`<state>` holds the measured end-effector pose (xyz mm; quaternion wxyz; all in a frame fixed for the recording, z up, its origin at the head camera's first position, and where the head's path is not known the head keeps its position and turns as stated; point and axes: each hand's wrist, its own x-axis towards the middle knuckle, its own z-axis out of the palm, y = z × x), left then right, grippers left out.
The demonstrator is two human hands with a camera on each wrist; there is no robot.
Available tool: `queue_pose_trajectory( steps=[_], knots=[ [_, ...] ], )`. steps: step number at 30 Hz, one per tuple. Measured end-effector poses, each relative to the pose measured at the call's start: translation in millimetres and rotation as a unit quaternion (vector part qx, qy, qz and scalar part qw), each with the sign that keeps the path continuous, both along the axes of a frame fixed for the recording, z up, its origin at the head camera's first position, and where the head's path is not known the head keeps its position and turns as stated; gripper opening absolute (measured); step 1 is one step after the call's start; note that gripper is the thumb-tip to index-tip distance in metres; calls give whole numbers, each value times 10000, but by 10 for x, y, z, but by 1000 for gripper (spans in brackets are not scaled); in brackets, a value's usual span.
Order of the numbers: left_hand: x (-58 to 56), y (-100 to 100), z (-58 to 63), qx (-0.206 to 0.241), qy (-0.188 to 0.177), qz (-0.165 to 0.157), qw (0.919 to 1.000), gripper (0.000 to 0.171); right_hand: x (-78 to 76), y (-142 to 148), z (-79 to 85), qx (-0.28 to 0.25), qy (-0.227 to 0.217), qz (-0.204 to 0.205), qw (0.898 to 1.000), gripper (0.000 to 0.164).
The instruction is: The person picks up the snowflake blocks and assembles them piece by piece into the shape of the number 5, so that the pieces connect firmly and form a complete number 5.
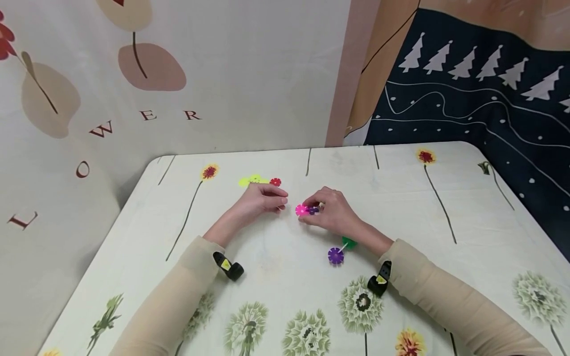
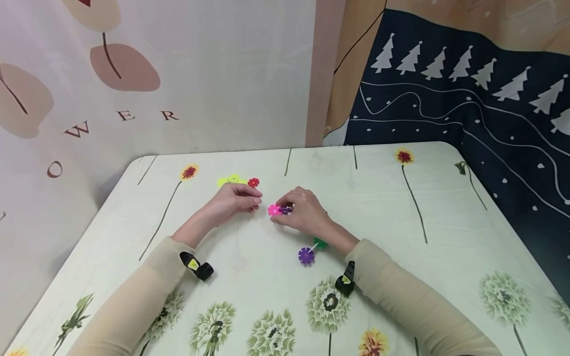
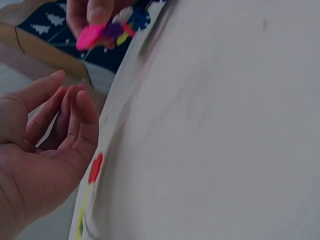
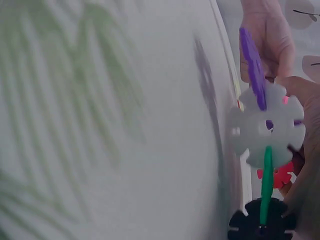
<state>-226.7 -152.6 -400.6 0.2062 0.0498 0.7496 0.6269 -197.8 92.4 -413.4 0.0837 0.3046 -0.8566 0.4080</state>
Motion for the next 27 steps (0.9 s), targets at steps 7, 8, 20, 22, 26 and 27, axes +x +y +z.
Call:
queue_pose_trajectory(
  steps=[7, 8, 20, 22, 26, 27],
  knots=[
    [-160, -333, -36, -257, 431, 520, 9974, 30, 16, 29, 16, 285, -206, 25, 9994, 29],
    [-179, -370, -44, -346, 494, 578, 9965, 30, 17, 34, 14, 311, -251, 20, 9992, 29],
    [-334, -362, -123, -1697, 1148, 213, 9785, 27, 7, 47, -6, 278, -292, 170, 9990, 28],
    [-339, -327, -119, -2039, 1280, 174, 9704, 25, 1, 44, -11, 261, -286, 180, 9991, 28],
    [-348, -299, -116, -2440, 1474, 98, 9585, 25, -3, 41, -23, 255, -302, 217, 9990, 29],
    [-350, -304, -115, -2484, 1494, 83, 9570, 25, -5, 41, -24, 258, -305, 219, 9990, 29]
  ],
)
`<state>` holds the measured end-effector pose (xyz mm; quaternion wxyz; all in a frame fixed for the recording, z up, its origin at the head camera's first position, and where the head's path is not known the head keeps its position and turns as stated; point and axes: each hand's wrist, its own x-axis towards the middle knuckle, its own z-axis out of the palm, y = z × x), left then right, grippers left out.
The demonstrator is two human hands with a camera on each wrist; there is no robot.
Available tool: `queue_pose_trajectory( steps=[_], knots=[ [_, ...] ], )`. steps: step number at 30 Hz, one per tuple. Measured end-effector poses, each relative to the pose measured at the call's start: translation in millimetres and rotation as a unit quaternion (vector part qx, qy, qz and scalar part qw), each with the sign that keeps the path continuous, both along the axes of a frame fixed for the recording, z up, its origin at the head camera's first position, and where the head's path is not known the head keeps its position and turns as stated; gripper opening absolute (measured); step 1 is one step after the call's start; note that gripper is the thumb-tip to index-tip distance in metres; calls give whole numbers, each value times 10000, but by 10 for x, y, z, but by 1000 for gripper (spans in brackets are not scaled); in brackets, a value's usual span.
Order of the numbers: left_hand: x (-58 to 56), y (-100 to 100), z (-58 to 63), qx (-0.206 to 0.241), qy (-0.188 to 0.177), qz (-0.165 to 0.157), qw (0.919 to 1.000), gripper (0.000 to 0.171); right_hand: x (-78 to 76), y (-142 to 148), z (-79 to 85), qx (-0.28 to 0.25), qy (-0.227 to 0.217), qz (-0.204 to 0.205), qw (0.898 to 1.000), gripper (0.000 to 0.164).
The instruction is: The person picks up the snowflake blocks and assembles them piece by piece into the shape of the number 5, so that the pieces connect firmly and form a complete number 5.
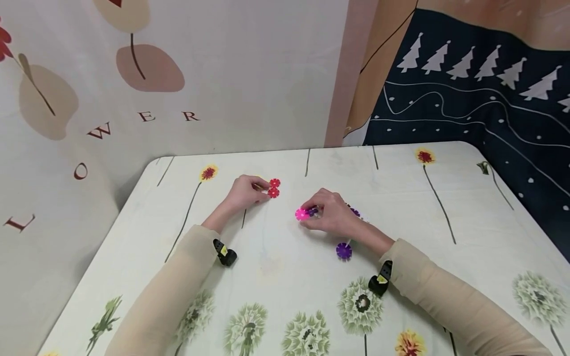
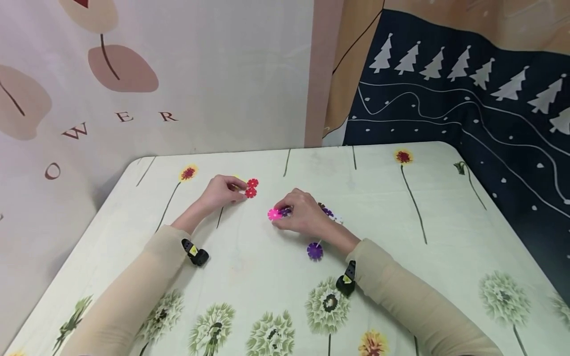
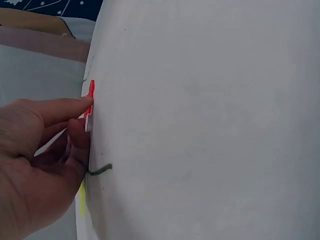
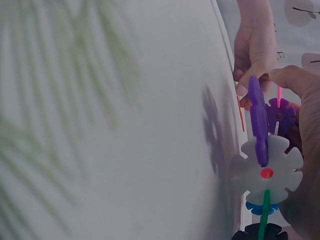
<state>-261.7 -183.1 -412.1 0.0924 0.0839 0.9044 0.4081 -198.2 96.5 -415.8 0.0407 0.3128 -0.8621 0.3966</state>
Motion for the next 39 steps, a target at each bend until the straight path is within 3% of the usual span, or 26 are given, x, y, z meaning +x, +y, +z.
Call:
queue_pose_trajectory(
  steps=[7, 13, 22, 32, 39],
  knots=[
    [22, -80, 41, 46, -100, -31, 9999, 26, 4, 7, 12, 33, 69, 62, 10000, 29],
    [45, -160, 74, -215, 57, -135, 9997, 25, 6, 20, 25, 69, -47, 65, 9999, 29],
    [72, -250, 64, -296, -47, -294, 9991, 25, 4, 25, 18, 81, -75, 36, 9999, 30],
    [102, -312, 36, 439, -594, -210, 9970, 16, -7, 24, 2, -48, 167, 99, 9998, 30],
    [163, -185, 19, 848, -742, -568, 9920, 15, -30, 33, -12, -88, 250, 228, 9994, 32]
  ],
)
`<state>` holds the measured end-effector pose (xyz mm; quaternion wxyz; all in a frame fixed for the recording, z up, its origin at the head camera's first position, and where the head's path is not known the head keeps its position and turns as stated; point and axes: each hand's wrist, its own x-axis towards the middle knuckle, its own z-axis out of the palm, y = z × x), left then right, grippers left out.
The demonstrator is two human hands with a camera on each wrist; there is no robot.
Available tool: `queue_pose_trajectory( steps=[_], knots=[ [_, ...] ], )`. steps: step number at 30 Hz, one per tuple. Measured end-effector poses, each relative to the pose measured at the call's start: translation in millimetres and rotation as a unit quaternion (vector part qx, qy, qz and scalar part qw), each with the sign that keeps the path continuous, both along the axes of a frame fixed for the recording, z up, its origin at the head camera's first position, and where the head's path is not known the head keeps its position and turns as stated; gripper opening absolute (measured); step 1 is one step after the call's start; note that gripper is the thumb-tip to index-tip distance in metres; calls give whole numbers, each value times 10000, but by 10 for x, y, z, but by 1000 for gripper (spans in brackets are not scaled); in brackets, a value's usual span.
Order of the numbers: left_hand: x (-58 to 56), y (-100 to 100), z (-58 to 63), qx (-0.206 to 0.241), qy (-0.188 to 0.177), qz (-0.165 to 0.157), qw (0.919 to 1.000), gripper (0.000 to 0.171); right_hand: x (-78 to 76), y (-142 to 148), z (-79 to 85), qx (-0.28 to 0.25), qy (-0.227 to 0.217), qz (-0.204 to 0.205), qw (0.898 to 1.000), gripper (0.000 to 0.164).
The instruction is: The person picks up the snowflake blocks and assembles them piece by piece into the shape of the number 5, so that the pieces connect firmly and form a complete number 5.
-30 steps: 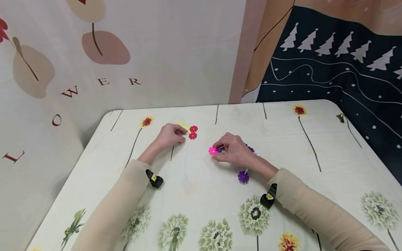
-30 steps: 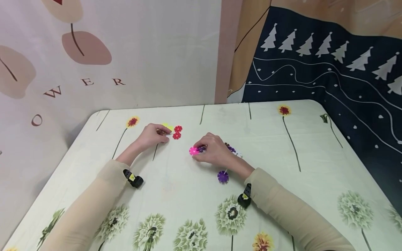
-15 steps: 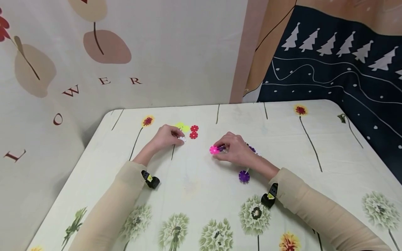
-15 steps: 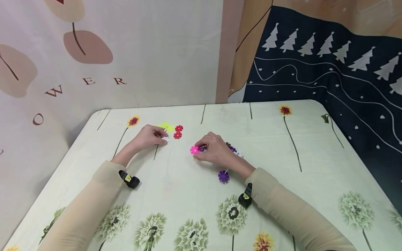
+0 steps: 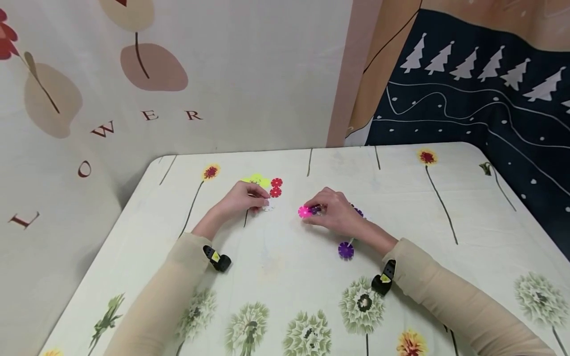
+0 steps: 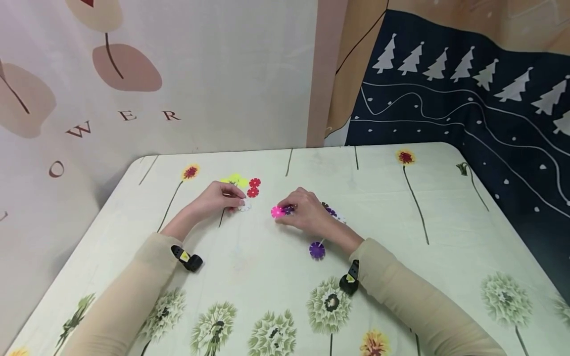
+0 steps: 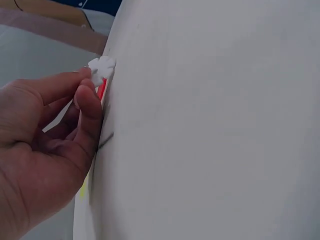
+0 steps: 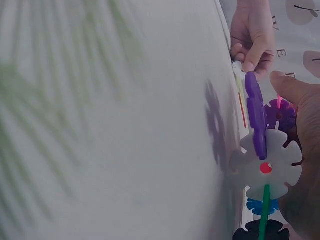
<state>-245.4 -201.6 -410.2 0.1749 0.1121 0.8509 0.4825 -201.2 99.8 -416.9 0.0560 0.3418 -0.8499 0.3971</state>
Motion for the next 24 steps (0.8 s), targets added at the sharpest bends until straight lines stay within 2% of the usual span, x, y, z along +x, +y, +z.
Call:
queue_pose_trajectory(
  steps=[9, 14, 24],
  knots=[
    [157, 320, 99, 659, -90, -544, 9963, 20, -6, 4, -10, 28, -119, 204, 9997, 30],
    [209, 422, 159, 764, -117, -719, 9944, 22, -2, 3, -9, 33, -153, 285, 9995, 29],
    [244, 473, 152, 1060, -306, -635, 9919, 14, -2, 5, -1, 85, -177, 310, 9993, 30]
  ],
)
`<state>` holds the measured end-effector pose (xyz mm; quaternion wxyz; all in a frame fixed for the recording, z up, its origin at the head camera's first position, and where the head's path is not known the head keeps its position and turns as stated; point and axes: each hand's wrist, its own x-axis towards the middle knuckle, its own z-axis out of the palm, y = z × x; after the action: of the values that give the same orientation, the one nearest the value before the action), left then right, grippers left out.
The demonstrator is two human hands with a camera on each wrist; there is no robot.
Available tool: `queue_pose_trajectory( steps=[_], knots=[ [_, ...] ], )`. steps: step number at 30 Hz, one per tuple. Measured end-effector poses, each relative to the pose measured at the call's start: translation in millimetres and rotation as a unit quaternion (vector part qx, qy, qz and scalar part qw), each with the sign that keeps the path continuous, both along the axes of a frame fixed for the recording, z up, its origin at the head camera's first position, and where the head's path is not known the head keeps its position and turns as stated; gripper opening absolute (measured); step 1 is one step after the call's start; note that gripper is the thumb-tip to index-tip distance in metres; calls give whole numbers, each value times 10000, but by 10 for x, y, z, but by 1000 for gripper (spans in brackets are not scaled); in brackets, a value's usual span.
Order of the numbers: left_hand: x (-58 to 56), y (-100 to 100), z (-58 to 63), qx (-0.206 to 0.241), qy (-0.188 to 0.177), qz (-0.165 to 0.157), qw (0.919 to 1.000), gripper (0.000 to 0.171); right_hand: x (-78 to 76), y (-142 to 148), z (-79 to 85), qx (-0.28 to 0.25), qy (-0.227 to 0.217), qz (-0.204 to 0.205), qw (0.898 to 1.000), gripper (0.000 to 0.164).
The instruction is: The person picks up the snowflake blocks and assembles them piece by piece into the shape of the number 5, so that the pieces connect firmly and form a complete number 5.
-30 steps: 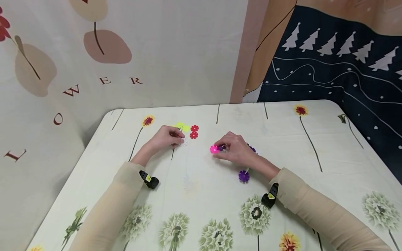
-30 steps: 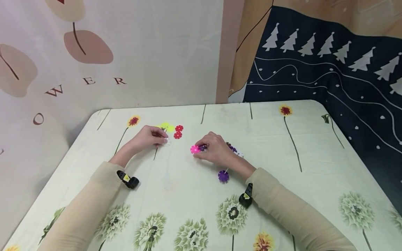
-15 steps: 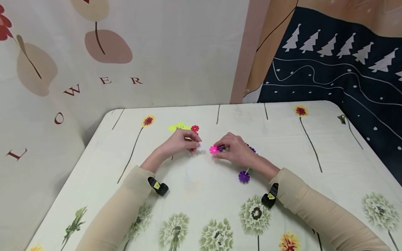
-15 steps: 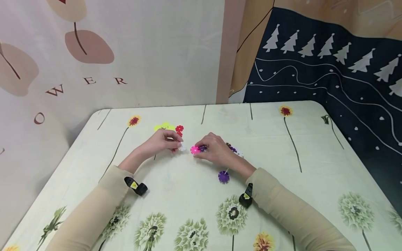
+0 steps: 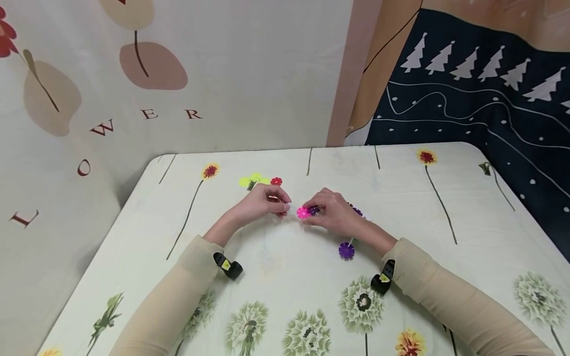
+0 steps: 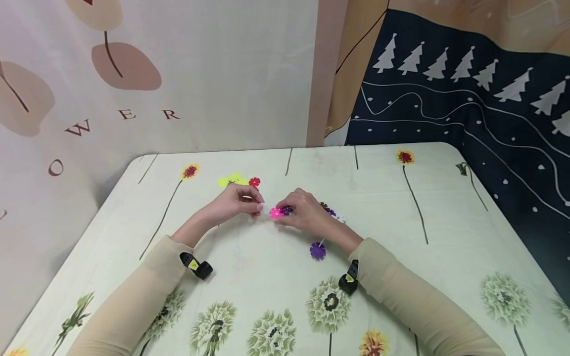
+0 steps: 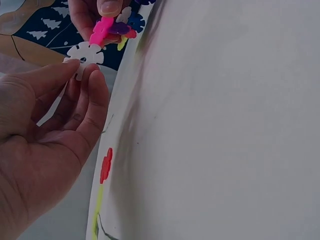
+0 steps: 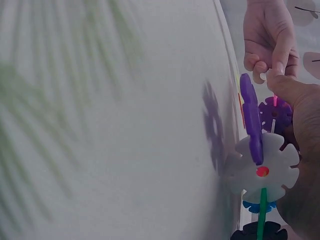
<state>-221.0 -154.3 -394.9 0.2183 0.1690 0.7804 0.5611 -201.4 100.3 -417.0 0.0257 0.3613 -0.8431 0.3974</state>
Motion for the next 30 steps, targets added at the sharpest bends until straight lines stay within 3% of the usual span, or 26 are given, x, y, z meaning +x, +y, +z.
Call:
queue_pose_trajectory(
  steps=[17, 24, 30],
  knots=[
    [4, -23, -75, -60, 45, -291, 9995, 8, 13, -11, 26, 294, 48, 423, 9987, 28],
    [1, -38, -74, -175, 224, -560, 9980, 7, 15, -24, 24, 320, 396, 731, 9960, 25],
    [9, -33, -78, -229, 300, -581, 9976, 5, 23, -25, 18, 335, 663, 781, 9942, 24]
  ],
)
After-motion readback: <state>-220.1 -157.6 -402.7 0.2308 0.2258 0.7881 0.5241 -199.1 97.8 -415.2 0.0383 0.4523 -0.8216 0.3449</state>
